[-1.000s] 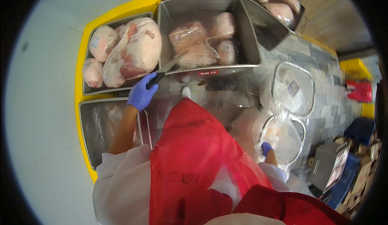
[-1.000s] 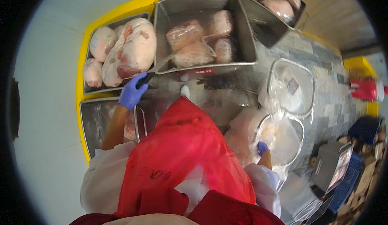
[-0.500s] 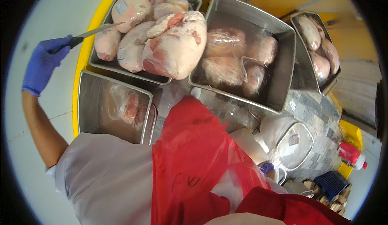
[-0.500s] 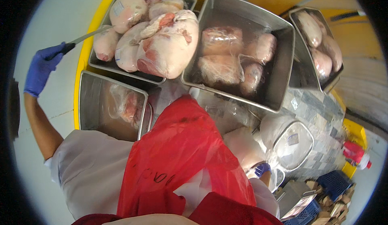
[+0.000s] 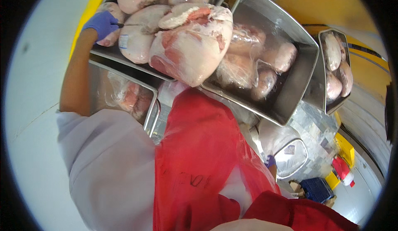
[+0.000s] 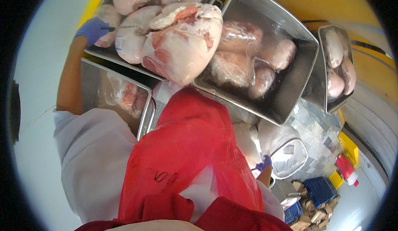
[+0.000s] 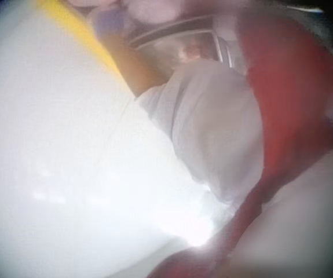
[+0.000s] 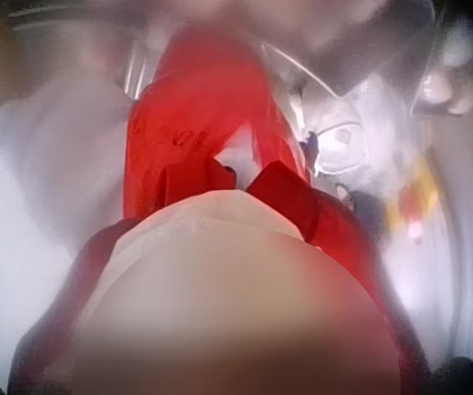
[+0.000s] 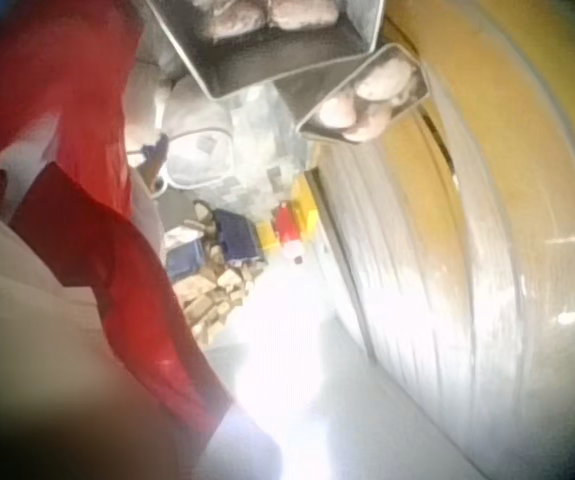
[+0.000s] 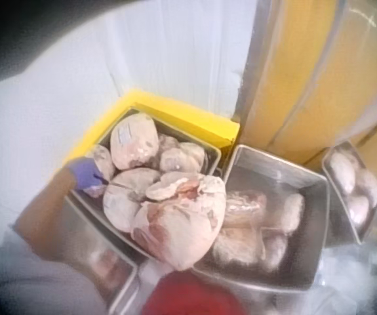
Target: The person trims fat and connective tissue from large cuts of raw meat using a knife. They work over a stainless steel table with multiple metal trays, placing trimmed pieces into one tray and the main cuts into another.
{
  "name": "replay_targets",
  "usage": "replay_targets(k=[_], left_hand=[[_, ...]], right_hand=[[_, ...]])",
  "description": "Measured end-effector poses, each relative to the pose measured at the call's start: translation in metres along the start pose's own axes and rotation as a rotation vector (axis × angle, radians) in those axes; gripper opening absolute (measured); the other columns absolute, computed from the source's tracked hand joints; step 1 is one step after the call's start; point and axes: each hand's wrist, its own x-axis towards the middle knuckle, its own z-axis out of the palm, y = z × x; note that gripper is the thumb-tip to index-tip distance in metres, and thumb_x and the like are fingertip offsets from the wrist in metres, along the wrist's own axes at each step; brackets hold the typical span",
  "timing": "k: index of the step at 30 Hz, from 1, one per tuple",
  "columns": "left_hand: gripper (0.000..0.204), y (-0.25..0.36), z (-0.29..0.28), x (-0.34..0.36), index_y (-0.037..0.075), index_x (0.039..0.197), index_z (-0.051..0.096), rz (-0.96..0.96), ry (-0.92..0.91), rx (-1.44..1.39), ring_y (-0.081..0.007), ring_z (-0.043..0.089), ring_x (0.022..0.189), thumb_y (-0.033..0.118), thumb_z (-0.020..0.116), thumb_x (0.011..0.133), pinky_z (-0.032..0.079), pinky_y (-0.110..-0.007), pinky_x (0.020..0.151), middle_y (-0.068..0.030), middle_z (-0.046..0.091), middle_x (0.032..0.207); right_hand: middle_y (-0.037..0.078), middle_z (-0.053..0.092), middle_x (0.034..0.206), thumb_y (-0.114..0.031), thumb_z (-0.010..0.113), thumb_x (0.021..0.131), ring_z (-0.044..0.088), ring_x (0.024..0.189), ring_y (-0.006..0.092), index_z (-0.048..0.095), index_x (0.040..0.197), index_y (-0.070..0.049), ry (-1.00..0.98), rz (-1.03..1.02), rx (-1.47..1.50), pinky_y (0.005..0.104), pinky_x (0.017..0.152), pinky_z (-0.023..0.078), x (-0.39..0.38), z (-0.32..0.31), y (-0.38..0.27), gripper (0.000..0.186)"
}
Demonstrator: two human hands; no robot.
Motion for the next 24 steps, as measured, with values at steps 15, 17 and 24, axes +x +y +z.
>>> replay_targets(k=[15, 17, 24], left_hand=[[0.063, 0.017, 0.048, -0.075, -0.002, 0.132, 0.053, -0.44, 0.761, -1.252, -0.0142, 0.066, 0.088, 0.038, 0.071, 0.087, 0.052, -0.03, 0.076, -0.0188, 0.067, 0.106], [0.054, 0.043, 0.071, -0.089, 0.0, 0.128, 0.057, -0.433, 1.167, -0.993, -0.0146, 0.066, 0.087, 0.031, 0.072, 0.087, 0.052, -0.03, 0.077, -0.0159, 0.068, 0.103], [0.028, 0.169, 0.079, -0.04, 0.004, 0.117, 0.067, 0.174, 0.952, -0.874, -0.0179, 0.064, 0.098, 0.011, 0.067, 0.09, 0.049, -0.03, 0.087, -0.0085, 0.068, 0.112]], right_hand=[[0.014, 0.068, 0.1, -0.027, 0.061, 0.09, 0.064, 0.082, 0.0197, 0.066, 0.111, -0.002, -0.09, -1.435, -0.566, 0.0342, 0.072, 0.052, -0.093, 0.108, -0.278, 0.034], [0.013, 0.069, 0.103, -0.027, 0.063, 0.089, 0.064, 0.085, 0.0188, 0.066, 0.113, -0.001, -0.104, -1.448, -0.568, 0.0335, 0.075, 0.052, -0.113, 0.115, -0.295, 0.035], [0.012, 0.07, 0.104, -0.029, 0.065, 0.09, 0.065, 0.085, 0.0182, 0.065, 0.114, 0.002, -0.128, -1.071, -0.488, 0.0321, 0.074, 0.053, -0.254, 0.139, -0.279, 0.04]])
